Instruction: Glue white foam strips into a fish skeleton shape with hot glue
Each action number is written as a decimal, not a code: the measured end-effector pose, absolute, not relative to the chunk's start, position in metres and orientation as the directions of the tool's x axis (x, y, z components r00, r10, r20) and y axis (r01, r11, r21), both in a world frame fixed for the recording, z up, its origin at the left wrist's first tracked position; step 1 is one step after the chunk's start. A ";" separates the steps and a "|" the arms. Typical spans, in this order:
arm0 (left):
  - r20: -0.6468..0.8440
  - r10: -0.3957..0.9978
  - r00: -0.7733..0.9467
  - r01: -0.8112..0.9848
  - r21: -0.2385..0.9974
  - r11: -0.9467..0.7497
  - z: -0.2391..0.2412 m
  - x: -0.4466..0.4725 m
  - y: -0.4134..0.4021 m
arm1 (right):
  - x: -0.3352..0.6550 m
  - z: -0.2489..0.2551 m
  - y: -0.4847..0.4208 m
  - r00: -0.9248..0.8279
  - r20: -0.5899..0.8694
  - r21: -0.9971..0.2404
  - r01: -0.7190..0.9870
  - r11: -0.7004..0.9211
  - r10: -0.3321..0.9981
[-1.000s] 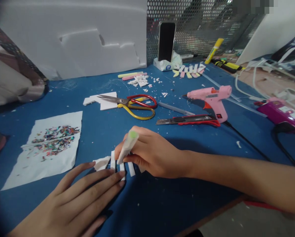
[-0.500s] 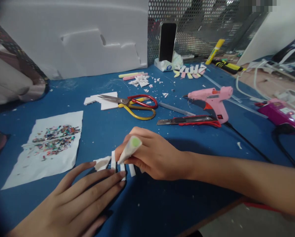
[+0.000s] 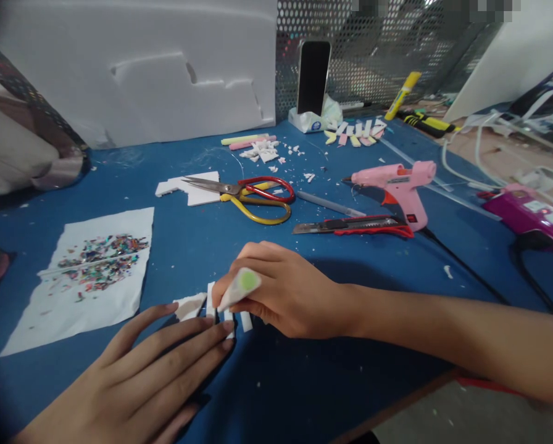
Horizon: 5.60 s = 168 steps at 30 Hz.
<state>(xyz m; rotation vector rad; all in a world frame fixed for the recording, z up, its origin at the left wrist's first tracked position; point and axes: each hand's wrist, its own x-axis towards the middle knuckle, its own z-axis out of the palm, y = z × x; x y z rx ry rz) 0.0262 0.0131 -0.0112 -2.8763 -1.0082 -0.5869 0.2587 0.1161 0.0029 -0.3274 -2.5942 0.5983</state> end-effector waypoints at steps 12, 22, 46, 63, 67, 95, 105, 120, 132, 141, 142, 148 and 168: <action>0.354 0.587 0.728 0.602 0.079 -0.795 -0.011 0.025 0.011 | 0.259 0.002 0.116 -0.876 0.336 -0.443 0.177 0.879 0.345; 0.358 0.591 0.723 0.604 0.089 -0.792 -0.011 0.026 0.013 | 0.258 -0.001 0.116 -0.870 0.392 -0.415 0.123 0.902 0.299; 0.354 0.626 0.695 0.621 0.143 -0.770 -0.010 0.027 0.011 | 0.260 -0.002 0.115 -0.867 0.387 -0.405 0.147 0.902 0.315; 0.365 0.618 0.697 0.618 0.132 -0.775 -0.010 0.026 0.013 | 0.258 -0.001 0.114 -0.846 0.402 -0.471 0.139 0.871 0.351; 0.363 0.609 0.705 0.617 0.110 -0.780 -0.008 0.028 0.013 | 0.258 -0.003 0.115 -0.829 0.439 -0.459 0.125 0.880 0.347; 0.379 0.548 0.746 0.582 0.028 -0.813 -0.010 0.026 0.013 | 0.258 0.002 0.117 -0.878 0.301 -0.495 0.189 0.848 0.371; 0.399 0.561 0.725 0.593 0.053 -0.803 -0.011 0.029 0.010 | 0.263 -0.001 0.118 -0.721 0.567 -0.521 0.062 0.851 0.399; 0.386 0.561 0.732 0.590 0.053 -0.806 -0.007 0.029 0.011 | 0.244 0.003 0.121 -0.783 0.516 -0.469 0.082 0.879 0.348; 0.409 0.567 0.715 0.620 0.002 -0.784 -0.017 0.026 0.014 | 0.239 0.000 0.125 -0.816 0.444 -0.534 0.092 0.841 0.371; 0.400 0.594 0.698 0.634 0.043 -0.772 -0.016 0.026 0.014 | 0.245 0.001 0.125 -0.544 0.674 -0.667 -0.158 0.728 0.499; 0.399 0.598 0.695 0.634 0.050 -0.771 -0.016 0.026 0.014 | 0.245 0.000 0.125 -0.525 0.679 -0.674 -0.168 0.719 0.513; 0.428 0.578 0.695 0.620 0.051 -0.783 -0.018 0.026 0.017 | 0.251 -0.001 0.124 -0.478 0.651 -0.731 -0.184 0.657 0.590; 0.479 0.508 0.716 0.630 -0.130 -0.766 -0.026 0.037 0.024 | 0.255 -0.002 0.135 -0.798 0.501 -0.454 0.086 0.887 0.334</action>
